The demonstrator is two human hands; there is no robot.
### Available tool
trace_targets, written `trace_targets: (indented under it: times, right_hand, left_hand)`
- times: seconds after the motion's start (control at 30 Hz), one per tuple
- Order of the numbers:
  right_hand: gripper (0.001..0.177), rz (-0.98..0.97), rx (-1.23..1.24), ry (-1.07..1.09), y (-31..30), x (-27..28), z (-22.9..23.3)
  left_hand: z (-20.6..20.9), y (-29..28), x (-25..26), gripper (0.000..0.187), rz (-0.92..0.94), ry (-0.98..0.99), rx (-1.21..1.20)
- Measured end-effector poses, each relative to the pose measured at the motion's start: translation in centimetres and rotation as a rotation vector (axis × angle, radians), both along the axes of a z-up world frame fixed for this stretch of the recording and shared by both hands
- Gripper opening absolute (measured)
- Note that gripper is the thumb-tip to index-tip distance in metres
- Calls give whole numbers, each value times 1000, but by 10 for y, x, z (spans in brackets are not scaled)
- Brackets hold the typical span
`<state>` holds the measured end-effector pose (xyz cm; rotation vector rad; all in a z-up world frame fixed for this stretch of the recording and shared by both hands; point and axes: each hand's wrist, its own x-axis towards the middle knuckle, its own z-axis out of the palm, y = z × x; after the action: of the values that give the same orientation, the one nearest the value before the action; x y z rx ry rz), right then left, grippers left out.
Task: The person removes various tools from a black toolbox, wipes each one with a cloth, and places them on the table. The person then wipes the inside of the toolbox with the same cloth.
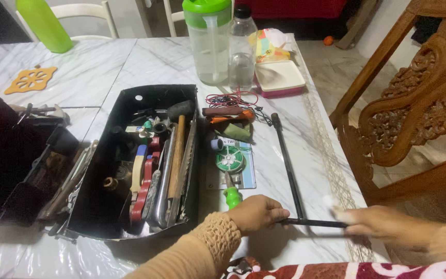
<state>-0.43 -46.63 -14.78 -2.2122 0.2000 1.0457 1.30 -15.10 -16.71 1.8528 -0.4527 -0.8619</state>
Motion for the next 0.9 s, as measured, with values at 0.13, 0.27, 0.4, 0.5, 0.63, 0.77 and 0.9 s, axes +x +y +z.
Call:
trace_targets:
  times: [0.13,0.27,0.4,0.5,0.63,0.77,0.9]
  right_hand:
    - [47,146,20,-276,-16,10,9]
    - [40,230,39,-478,46,16,0]
    - [28,436,-14,-750,95,7,-4]
    - [24,469,-23,-628,103,7,-2]
    - [25,480,418,-480,96,14,6]
    - [23,479,-21,-334,103,19,16]
    - [17,465,102,-342,121,22,23]
  left_hand:
    - [-6,2,9,45,-6,82,95]
    - [-13,-3,13,45,32,152,136]
    - [-23,-5,16,30,112,284,-43]
    - [-25,4,18,31,60,430,-218]
    - [-22,13,10,36,265,763,-306]
    - [-13,10,-1,34,421,717,-299]
    - [1,3,-10,43,467,330,-198]
